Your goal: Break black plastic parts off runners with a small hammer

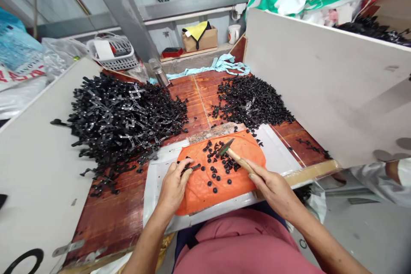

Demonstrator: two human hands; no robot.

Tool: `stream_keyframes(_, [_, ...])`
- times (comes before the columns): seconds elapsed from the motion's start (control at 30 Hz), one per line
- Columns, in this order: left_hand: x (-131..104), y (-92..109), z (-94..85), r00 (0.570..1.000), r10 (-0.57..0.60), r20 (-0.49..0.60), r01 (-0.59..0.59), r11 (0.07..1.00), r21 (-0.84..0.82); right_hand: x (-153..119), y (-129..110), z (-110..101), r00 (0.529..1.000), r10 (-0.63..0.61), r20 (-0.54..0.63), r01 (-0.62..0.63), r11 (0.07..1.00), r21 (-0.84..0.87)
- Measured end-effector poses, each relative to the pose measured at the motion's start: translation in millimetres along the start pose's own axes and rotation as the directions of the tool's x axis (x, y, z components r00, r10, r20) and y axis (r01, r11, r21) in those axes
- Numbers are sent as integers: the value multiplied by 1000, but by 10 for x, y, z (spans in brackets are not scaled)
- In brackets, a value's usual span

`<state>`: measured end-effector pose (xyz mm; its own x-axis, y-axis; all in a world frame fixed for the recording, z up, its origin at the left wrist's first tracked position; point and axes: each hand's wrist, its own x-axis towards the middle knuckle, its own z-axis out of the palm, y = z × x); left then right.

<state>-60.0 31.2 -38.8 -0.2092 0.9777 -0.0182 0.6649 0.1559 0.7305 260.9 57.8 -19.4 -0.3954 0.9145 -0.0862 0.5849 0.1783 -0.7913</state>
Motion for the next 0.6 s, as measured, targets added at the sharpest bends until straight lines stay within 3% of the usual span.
stream_keyframes(0.6, [-77,45,86,1000,21,-7,-20,995,97,-20,-189,34,991,-102,89,120,966,-229])
